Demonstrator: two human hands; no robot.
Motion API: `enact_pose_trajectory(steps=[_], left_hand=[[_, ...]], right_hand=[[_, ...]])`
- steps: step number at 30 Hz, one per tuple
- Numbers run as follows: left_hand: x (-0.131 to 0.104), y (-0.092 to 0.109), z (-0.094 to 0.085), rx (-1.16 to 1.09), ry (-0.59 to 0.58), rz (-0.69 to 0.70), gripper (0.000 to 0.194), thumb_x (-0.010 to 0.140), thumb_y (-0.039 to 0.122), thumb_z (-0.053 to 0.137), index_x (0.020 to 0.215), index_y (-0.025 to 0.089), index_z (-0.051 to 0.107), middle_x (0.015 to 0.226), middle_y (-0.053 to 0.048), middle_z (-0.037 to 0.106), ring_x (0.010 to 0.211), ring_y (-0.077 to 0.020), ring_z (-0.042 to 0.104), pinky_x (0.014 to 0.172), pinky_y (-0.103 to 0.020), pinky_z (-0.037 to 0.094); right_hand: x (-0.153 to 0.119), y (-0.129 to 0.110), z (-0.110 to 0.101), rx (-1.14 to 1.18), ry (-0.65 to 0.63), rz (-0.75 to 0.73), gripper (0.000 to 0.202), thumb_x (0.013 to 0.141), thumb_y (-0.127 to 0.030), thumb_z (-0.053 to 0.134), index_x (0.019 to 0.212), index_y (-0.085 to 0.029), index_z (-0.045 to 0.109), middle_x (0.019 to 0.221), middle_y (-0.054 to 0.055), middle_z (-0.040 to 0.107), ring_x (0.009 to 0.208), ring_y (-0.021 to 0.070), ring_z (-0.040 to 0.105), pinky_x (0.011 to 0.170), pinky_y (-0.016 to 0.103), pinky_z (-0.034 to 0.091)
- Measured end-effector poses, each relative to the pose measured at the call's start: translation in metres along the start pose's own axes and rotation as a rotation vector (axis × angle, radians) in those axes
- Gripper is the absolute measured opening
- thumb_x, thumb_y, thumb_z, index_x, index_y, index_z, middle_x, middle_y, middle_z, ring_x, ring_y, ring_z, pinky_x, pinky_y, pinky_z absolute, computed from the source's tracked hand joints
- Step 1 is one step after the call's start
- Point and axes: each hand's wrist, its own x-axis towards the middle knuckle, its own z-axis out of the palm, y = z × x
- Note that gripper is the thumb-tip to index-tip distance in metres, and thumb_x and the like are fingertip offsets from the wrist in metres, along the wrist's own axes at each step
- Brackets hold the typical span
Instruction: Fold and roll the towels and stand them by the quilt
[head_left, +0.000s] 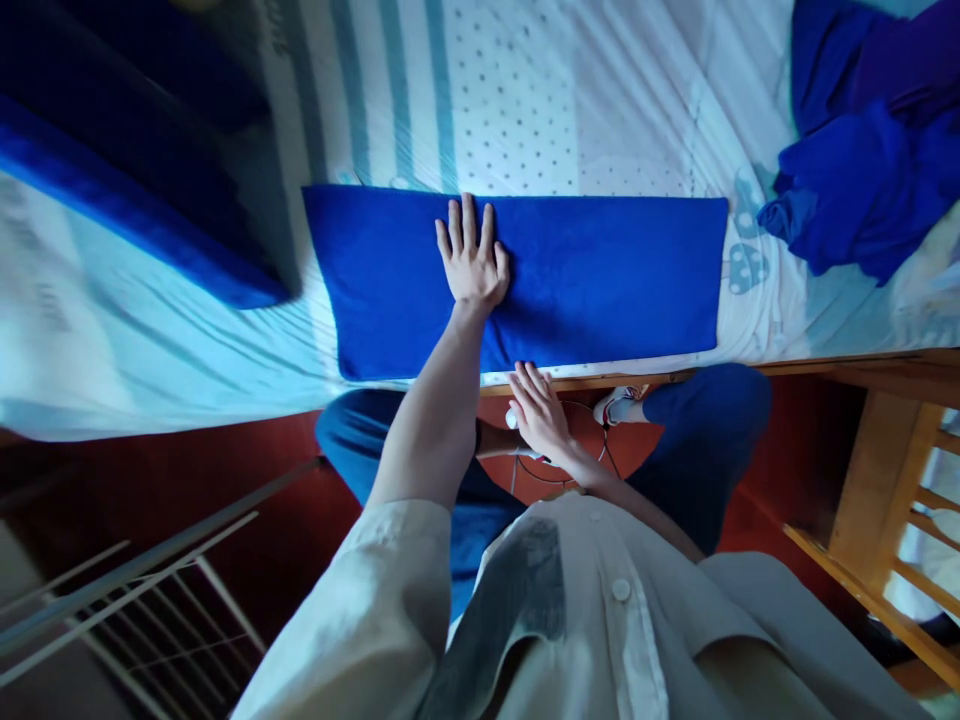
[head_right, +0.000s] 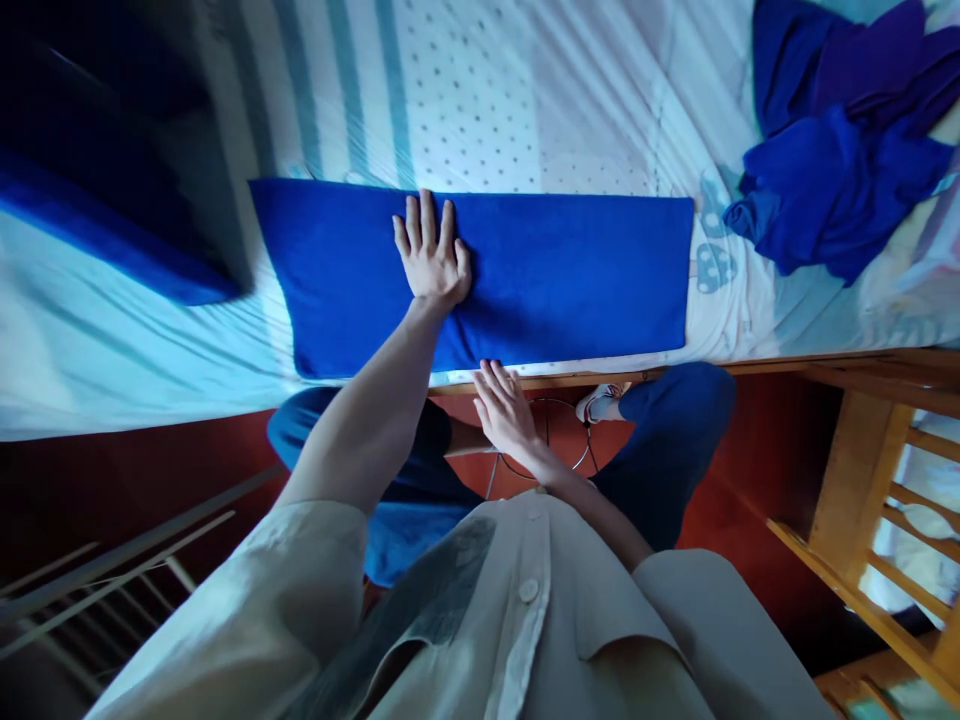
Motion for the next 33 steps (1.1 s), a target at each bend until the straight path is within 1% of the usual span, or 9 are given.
enact_pose_trajectory(steps=[3,7,9,11,16,20,25,29,33], left_hand=[[0.005,0.005,0.002,-0.007,0.003,0.01,0.069,0.097,0.052,0.043,0.157,0.018,0.046,0.17,-0.008,0.03,0.163,-0.0265,0.005,0.133,-0.051,-0.003],[0.022,0.019,0.016,-0.038,-0.089,0.083,0.064,0.098,0.05,0.039,0.151,0.017,0.053,0.166,-0.011,0.04,0.161,-0.0264,0.017,0.132,-0.049,0.008],[0.034,0.028,0.027,-0.05,-0.147,0.126,0.058,0.099,0.047,0.038,0.146,0.019,0.057,0.162,-0.011,0.045,0.159,-0.0268,0.025,0.132,-0.049,0.013],[0.049,0.035,0.038,-0.069,-0.179,0.147,0.054,0.1,0.045,0.038,0.141,0.019,0.06,0.158,-0.012,0.051,0.157,-0.0286,0.029,0.13,-0.052,0.017],[0.086,0.043,0.049,-0.077,-0.209,0.15,0.045,0.099,0.043,0.044,0.13,0.019,0.066,0.14,-0.014,0.062,0.153,-0.0339,0.031,0.129,-0.052,0.02],[0.103,0.048,0.044,0.054,-0.319,0.067,0.038,0.097,0.043,0.052,0.123,0.022,0.069,0.133,-0.014,0.062,0.147,-0.0379,0.035,0.124,-0.053,0.028],[0.102,0.06,0.032,0.185,-0.374,-0.025,0.032,0.096,0.037,0.059,0.124,0.024,0.067,0.128,-0.011,0.061,0.139,-0.0367,0.044,0.113,-0.05,0.038],[0.096,0.072,0.01,0.209,-0.371,-0.056,0.035,0.09,0.031,0.068,0.124,0.023,0.066,0.122,-0.011,0.063,0.127,-0.0358,0.054,0.106,-0.05,0.042],[0.088,0.093,-0.022,0.163,-0.309,-0.003,0.039,0.085,0.027,0.073,0.123,0.021,0.066,0.116,-0.012,0.067,0.121,-0.0334,0.058,0.104,-0.048,0.044]], right_hand=[[-0.012,-0.003,0.01,0.307,0.139,0.112,0.046,0.107,-0.03,0.039,0.15,-0.022,0.055,0.156,0.01,0.055,0.15,0.0189,0.046,0.123,0.039,0.042],[-0.004,0.001,0.014,0.857,0.268,0.39,0.046,0.104,-0.048,0.045,0.135,-0.02,0.065,0.135,0.014,0.071,0.12,0.022,0.071,0.094,0.037,0.061],[0.003,0.004,0.013,1.065,0.288,0.538,0.048,0.1,-0.055,0.051,0.126,-0.019,0.069,0.127,0.014,0.075,0.106,0.0221,0.075,0.084,0.036,0.063],[0.008,0.007,0.012,1.184,0.299,0.641,0.047,0.094,-0.058,0.058,0.118,-0.019,0.071,0.124,0.013,0.077,0.098,0.0209,0.076,0.081,0.035,0.063],[0.015,0.006,0.009,1.294,0.321,0.708,0.049,0.088,-0.06,0.066,0.113,-0.019,0.071,0.124,0.013,0.076,0.091,0.0191,0.075,0.082,0.034,0.061],[0.029,0.003,0.009,1.435,0.377,0.78,0.038,0.086,-0.054,0.073,0.104,-0.021,0.069,0.12,0.01,0.078,0.087,0.0162,0.074,0.084,0.032,0.059],[0.045,0.002,0.003,1.576,0.487,0.906,0.024,0.089,-0.045,0.075,0.091,-0.023,0.065,0.097,0.004,0.081,0.074,0.0123,0.068,0.075,0.026,0.056],[0.04,-0.002,-0.01,1.596,0.528,0.901,0.029,0.083,-0.046,0.08,0.082,-0.022,0.064,0.081,0.002,0.076,0.068,0.0119,0.064,0.07,0.024,0.055],[0.022,-0.009,-0.024,1.588,0.575,0.833,0.03,0.078,-0.042,0.084,0.075,-0.022,0.062,0.074,-0.001,0.071,0.069,0.0113,0.064,0.071,0.023,0.054]])
